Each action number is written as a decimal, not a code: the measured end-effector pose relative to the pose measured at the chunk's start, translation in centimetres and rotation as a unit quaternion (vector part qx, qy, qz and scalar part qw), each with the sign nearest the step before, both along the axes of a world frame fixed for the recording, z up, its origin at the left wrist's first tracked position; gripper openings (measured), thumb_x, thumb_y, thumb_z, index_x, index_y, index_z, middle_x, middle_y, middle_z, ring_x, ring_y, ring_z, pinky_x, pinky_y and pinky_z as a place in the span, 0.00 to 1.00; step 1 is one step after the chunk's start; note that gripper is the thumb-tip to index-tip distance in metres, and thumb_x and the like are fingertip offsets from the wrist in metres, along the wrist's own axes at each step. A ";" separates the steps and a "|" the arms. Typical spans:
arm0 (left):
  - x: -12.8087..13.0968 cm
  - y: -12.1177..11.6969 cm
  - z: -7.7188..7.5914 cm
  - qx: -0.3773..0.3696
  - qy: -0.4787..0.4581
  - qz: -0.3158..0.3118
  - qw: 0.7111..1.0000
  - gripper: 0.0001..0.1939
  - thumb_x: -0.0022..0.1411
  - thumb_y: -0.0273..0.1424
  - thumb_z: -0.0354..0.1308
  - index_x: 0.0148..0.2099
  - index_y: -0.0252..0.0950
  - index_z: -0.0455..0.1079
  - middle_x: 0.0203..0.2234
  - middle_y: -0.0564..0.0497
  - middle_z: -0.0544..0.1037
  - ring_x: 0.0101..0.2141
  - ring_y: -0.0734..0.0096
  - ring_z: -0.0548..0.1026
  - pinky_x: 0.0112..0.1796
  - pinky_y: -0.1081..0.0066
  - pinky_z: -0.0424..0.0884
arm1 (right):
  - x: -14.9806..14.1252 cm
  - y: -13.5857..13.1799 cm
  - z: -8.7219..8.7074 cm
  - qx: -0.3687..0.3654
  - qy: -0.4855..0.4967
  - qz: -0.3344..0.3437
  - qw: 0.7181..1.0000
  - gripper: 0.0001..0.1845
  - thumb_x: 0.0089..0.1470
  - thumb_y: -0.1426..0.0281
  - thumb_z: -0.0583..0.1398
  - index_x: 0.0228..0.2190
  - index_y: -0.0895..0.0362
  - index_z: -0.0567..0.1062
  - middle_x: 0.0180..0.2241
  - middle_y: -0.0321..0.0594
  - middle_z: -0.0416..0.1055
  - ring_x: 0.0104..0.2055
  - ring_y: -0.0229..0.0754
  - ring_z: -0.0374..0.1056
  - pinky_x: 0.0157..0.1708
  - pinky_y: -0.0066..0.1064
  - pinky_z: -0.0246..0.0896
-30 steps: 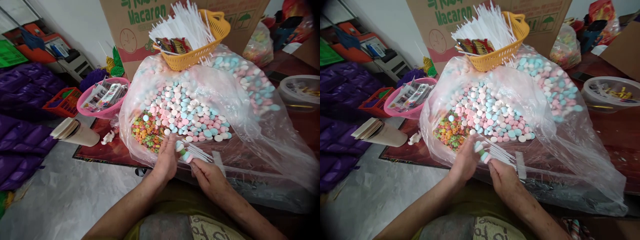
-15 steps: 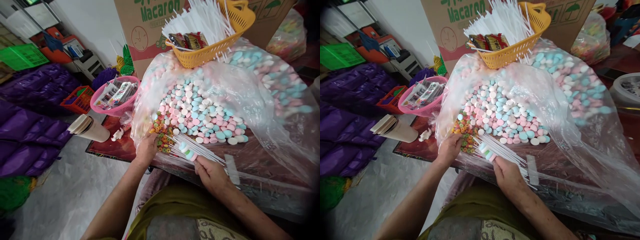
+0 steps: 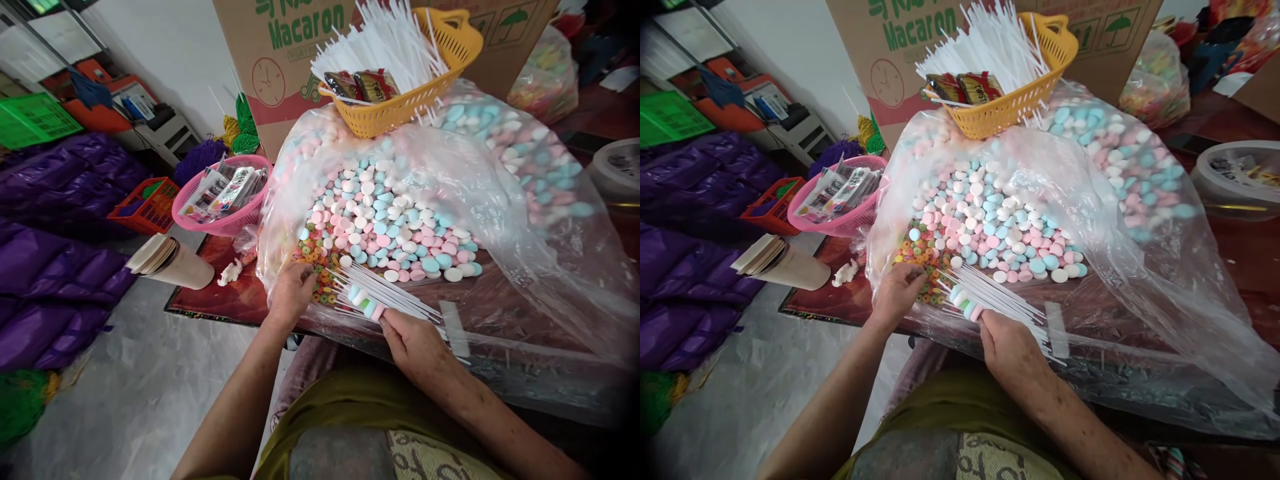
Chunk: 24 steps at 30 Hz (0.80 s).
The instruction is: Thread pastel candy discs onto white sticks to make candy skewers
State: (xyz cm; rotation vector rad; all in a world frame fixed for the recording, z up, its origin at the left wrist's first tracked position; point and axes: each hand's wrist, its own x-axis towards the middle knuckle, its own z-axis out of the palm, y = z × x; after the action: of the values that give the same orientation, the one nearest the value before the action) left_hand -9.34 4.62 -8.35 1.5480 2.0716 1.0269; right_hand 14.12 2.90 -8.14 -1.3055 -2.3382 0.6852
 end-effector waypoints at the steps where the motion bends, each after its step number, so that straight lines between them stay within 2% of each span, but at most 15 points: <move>1: 0.1 -0.2 0.3 -0.002 -0.092 0.012 0.996 0.07 0.50 0.32 0.59 0.32 0.35 0.72 0.27 0.51 0.73 0.27 0.71 0.71 0.33 0.69 0.68 | 0.1 -0.1 0.1 -0.002 0.000 0.000 1.000 0.16 0.57 0.68 0.46 0.20 0.56 0.62 0.17 0.35 0.63 0.20 0.36 0.56 0.23 0.28 0.46; 2: 0.2 -0.5 0.6 -0.012 -0.198 0.016 0.980 0.09 0.49 0.34 0.60 0.33 0.35 0.71 0.26 0.52 0.72 0.25 0.73 0.70 0.30 0.71 0.69 | 0.1 -0.2 0.2 -0.003 -0.002 0.002 1.000 0.16 0.57 0.68 0.45 0.20 0.56 0.62 0.18 0.36 0.63 0.20 0.36 0.57 0.23 0.28 0.45; 4: 0.6 -1.2 1.4 -0.057 -0.399 -0.008 0.915 0.12 0.48 0.37 0.62 0.33 0.34 0.70 0.24 0.52 0.73 0.21 0.76 0.70 0.26 0.72 0.68 | 0.1 -0.4 0.3 0.001 -0.010 0.012 1.000 0.16 0.58 0.69 0.45 0.21 0.56 0.63 0.19 0.36 0.64 0.21 0.36 0.58 0.24 0.28 0.46; 6: 1.1 -1.8 2.1 -0.103 -0.520 -0.045 0.847 0.14 0.45 0.36 0.65 0.33 0.33 0.70 0.23 0.51 0.75 0.19 0.77 0.70 0.24 0.73 0.69 | 0.0 -0.5 0.5 0.009 -0.027 0.026 0.999 0.14 0.57 0.71 0.45 0.23 0.56 0.64 0.21 0.37 0.66 0.23 0.37 0.60 0.25 0.29 0.46; 7: 1.3 -1.9 2.3 -0.117 -0.551 -0.054 0.825 0.14 0.44 0.35 0.67 0.33 0.33 0.70 0.23 0.50 0.75 0.19 0.76 0.71 0.23 0.73 0.69 | 0.0 -0.5 0.6 0.011 -0.039 0.032 0.999 0.14 0.57 0.72 0.45 0.24 0.57 0.65 0.22 0.38 0.67 0.24 0.37 0.61 0.25 0.29 0.45; 9: 1.6 -2.0 2.5 -0.127 -0.579 -0.052 0.803 0.15 0.41 0.35 0.69 0.32 0.34 0.71 0.22 0.50 0.76 0.18 0.76 0.71 0.22 0.74 0.69 | 0.0 -0.5 0.9 0.011 -0.069 0.043 0.997 0.13 0.55 0.74 0.46 0.26 0.58 0.67 0.23 0.40 0.68 0.24 0.38 0.62 0.24 0.30 0.45; 15: 2.5 -1.6 2.4 -0.141 -0.596 -0.047 0.789 0.16 0.38 0.34 0.71 0.30 0.33 0.73 0.19 0.52 0.75 0.15 0.77 0.69 0.19 0.74 0.69 | 0.2 -1.0 1.5 -0.002 -0.116 0.037 0.993 0.13 0.54 0.75 0.46 0.28 0.58 0.69 0.23 0.41 0.70 0.23 0.40 0.63 0.23 0.31 0.44; 18: 3.9 -2.0 2.3 -0.140 -0.594 -0.048 0.791 0.16 0.38 0.36 0.70 0.28 0.33 0.72 0.17 0.53 0.73 0.14 0.78 0.68 0.18 0.75 0.68 | -0.2 -0.9 1.3 0.000 -0.081 0.014 0.997 0.14 0.55 0.74 0.45 0.29 0.58 0.69 0.24 0.42 0.70 0.25 0.40 0.63 0.24 0.30 0.46; 20: 4.5 -2.4 2.2 -0.129 -0.563 -0.064 0.814 0.16 0.41 0.38 0.69 0.29 0.33 0.72 0.16 0.55 0.72 0.14 0.78 0.67 0.18 0.75 0.67 | -0.3 -0.6 1.0 -0.018 -0.036 0.000 0.999 0.14 0.56 0.72 0.45 0.27 0.58 0.68 0.23 0.41 0.69 0.25 0.39 0.62 0.25 0.30 0.48; 22: 4.3 -2.7 2.2 -0.092 -0.464 -0.070 0.878 0.15 0.45 0.38 0.66 0.34 0.34 0.73 0.19 0.54 0.73 0.17 0.77 0.68 0.22 0.73 0.68 | 0.1 -0.1 0.6 -0.063 0.029 -0.004 0.998 0.15 0.57 0.68 0.46 0.23 0.57 0.66 0.21 0.38 0.67 0.23 0.37 0.60 0.25 0.28 0.50; 24: 3.3 -2.5 2.1 -0.023 -0.284 -0.064 0.957 0.13 0.50 0.36 0.62 0.38 0.37 0.74 0.25 0.51 0.75 0.24 0.73 0.71 0.29 0.71 0.69 | 0.8 0.4 0.5 -0.113 0.090 -0.013 0.989 0.17 0.58 0.66 0.46 0.19 0.56 0.63 0.18 0.35 0.64 0.22 0.36 0.59 0.25 0.27 0.52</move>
State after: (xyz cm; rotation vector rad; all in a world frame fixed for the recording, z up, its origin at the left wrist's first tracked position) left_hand -6.05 2.12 -6.26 1.1639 1.5670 1.1930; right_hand 14.95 3.28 -7.66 -1.3030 -2.1440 1.0410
